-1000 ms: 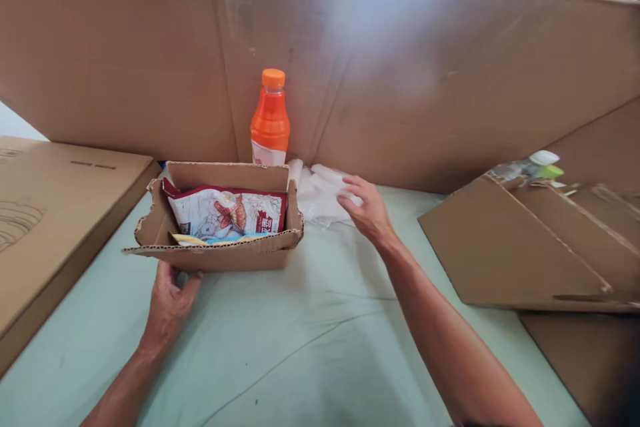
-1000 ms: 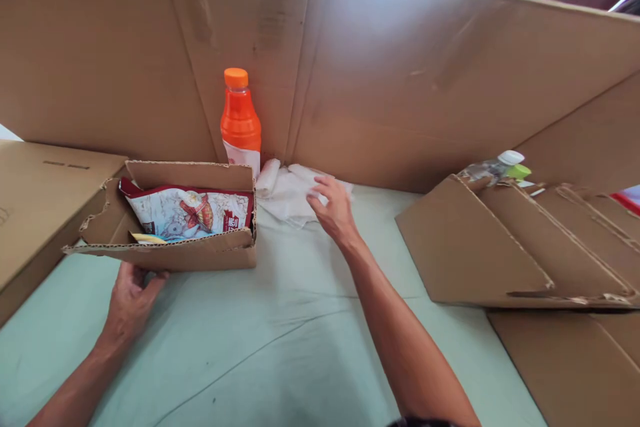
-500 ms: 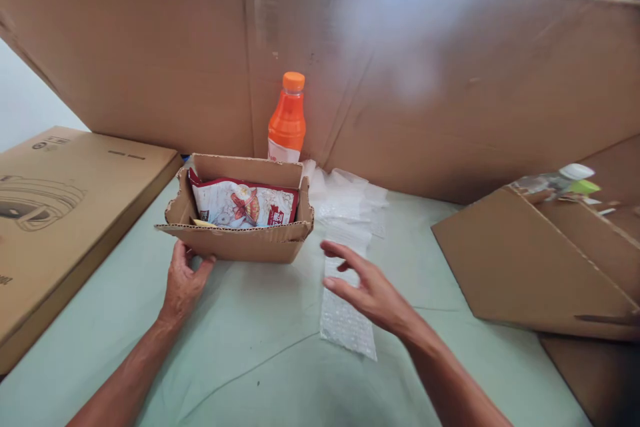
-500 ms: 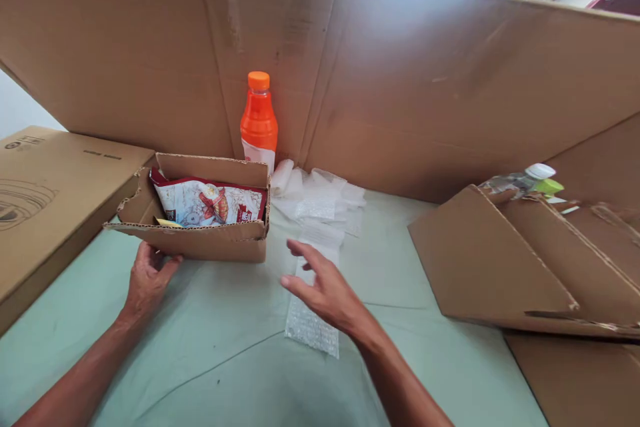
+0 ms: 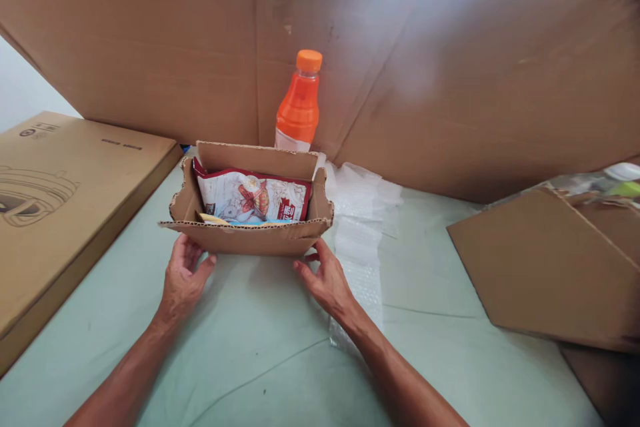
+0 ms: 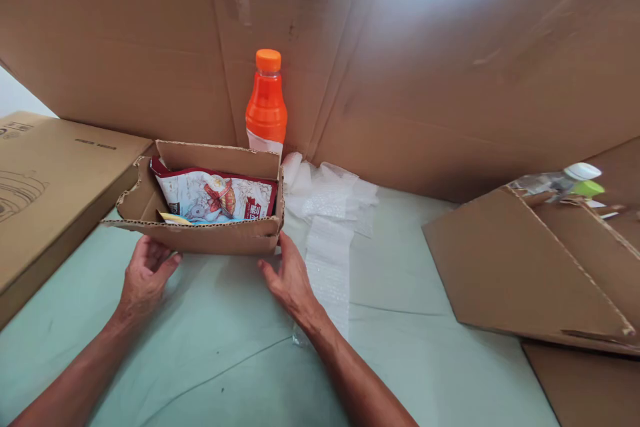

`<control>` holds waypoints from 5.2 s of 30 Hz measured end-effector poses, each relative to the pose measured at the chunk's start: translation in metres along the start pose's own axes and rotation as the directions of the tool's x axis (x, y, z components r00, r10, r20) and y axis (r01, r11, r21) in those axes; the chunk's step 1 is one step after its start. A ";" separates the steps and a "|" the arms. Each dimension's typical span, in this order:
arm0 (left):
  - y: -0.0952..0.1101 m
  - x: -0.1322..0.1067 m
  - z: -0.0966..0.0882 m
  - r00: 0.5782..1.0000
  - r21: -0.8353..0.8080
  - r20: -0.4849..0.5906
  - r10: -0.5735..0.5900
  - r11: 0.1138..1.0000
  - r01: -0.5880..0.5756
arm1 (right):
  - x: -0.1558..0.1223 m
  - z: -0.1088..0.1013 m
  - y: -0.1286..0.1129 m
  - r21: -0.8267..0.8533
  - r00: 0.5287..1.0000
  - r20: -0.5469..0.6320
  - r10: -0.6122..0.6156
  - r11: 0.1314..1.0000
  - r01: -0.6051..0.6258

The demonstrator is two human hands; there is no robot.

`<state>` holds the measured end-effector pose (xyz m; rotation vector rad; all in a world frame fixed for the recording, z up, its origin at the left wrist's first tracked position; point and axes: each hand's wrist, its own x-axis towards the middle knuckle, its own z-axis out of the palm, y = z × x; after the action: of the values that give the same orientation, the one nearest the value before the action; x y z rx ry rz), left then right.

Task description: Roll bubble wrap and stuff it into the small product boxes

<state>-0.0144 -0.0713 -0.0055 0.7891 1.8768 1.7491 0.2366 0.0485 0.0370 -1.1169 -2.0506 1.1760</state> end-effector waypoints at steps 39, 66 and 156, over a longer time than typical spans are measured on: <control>0.064 -0.129 0.142 0.330 0.205 0.926 0.182 0.492 -0.846 | -0.019 -0.082 0.034 -0.661 0.990 -0.140 -0.009 0.745 -0.087; 0.074 -0.112 0.099 0.503 0.348 0.863 0.054 0.657 -0.669 | -0.208 -0.038 -0.013 -0.479 0.953 -0.040 -0.299 0.843 0.244; 0.145 -0.075 -0.040 0.473 0.414 0.443 0.762 0.294 -0.861 | 0.057 0.018 -0.187 -0.612 0.698 0.714 -0.053 0.436 0.660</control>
<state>0.0286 -0.1471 0.1386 2.4668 2.0498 1.3797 0.1185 0.0359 0.1930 -0.4841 -3.3719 0.1694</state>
